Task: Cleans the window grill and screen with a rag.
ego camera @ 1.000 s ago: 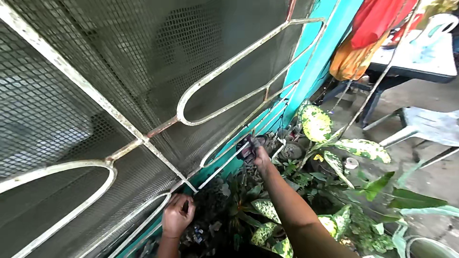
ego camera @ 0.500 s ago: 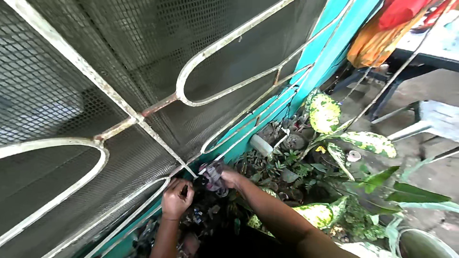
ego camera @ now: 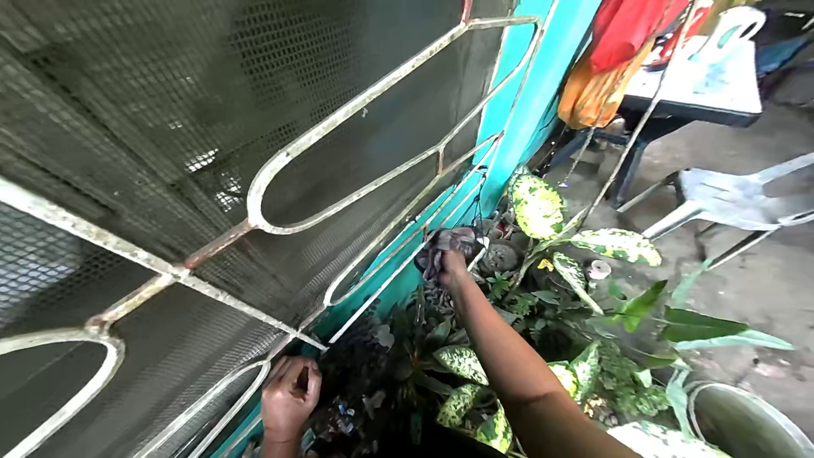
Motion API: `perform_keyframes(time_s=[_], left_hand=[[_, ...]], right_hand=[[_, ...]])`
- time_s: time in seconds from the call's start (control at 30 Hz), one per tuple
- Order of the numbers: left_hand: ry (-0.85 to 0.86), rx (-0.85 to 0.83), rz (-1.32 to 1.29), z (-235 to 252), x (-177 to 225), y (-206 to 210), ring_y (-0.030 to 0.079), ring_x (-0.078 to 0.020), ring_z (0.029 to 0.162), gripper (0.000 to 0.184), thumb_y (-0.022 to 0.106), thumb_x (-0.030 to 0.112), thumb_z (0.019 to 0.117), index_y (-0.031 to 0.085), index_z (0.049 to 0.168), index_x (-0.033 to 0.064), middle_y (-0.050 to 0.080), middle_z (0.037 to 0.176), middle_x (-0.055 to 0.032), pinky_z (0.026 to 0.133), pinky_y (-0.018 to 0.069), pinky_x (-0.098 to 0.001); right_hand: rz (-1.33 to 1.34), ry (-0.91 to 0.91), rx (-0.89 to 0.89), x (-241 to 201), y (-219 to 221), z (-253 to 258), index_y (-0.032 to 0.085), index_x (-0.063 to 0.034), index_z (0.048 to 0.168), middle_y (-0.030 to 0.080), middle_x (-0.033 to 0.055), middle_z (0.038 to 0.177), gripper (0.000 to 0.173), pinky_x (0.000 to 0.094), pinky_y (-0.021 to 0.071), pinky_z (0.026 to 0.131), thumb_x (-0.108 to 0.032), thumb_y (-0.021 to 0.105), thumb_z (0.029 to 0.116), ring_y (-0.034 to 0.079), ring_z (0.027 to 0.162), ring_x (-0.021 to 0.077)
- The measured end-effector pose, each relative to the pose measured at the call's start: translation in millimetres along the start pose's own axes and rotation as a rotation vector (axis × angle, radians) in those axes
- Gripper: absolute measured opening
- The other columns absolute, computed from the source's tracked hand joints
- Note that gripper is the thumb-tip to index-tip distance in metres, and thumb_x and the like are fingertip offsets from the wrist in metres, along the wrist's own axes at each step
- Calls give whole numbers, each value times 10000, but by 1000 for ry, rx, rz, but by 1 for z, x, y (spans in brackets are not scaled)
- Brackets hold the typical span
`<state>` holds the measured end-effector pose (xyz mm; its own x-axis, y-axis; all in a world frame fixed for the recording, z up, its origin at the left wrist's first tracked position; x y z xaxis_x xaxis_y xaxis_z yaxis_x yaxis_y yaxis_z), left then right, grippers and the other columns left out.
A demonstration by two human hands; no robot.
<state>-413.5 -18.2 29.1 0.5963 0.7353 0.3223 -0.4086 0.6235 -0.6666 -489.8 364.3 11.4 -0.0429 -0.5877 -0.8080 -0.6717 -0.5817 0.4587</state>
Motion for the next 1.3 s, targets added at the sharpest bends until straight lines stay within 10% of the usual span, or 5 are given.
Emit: perform_keyframes(time_s=[0.13, 0.23, 0.37, 0.57, 1.3], left_hand=[[9, -11, 11, 0, 0, 0, 663, -194, 649, 358, 516, 279, 904, 688, 695, 44, 682, 666, -97, 658, 544, -306], [10, -40, 30, 0, 0, -2, 665, -200, 660, 355, 517, 268, 905, 693, 701, 37, 683, 668, -103, 678, 546, -303], [13, -57, 37, 1, 1, -4, 664, -205, 672, 346, 524, 253, 911, 690, 705, 31, 678, 665, -110, 697, 546, -301], [27, -45, 56, 0, 3, -6, 643, -199, 659, 327, 529, 240, 917, 678, 709, 37, 651, 639, -100, 696, 536, -283], [8, -69, 64, -4, 1, -3, 661, -198, 680, 329, 539, 307, 908, 699, 743, 73, 674, 663, -83, 697, 547, -309]], right_hand=[[-445, -123, 8, -2, 16, 7, 594, 53, 1154, 671, 140, 819, 252, 356, 594, 633, -156, 466, 1096, 676, 671, 196], [-827, -220, 4, -10, 18, 19, 558, 115, 1321, 653, 310, 1195, 352, 506, 518, 998, -128, 488, 1075, 668, 1097, 376], [-922, -220, 17, -22, 16, 49, 540, 100, 1333, 619, 343, 1218, 376, 569, 550, 898, -180, 459, 1095, 672, 1027, 441], [-1099, -253, 69, -67, 2, 100, 527, 134, 1374, 534, 373, 1401, 412, 613, 395, 1135, -132, 520, 1059, 513, 1344, 497], [-801, -359, 201, -83, -28, 166, 512, 15, 1431, 590, 325, 1338, 474, 658, 457, 1026, -317, 385, 1117, 595, 1213, 471]])
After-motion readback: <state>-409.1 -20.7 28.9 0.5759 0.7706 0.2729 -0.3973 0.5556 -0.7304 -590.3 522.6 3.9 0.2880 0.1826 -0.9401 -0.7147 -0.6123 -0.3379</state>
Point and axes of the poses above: each hand's wrist, its own z-axis towards the middle knuckle, its own y-axis out of the palm, x = y × z, the point moved 2 cm from there along z, towards the middle knuckle
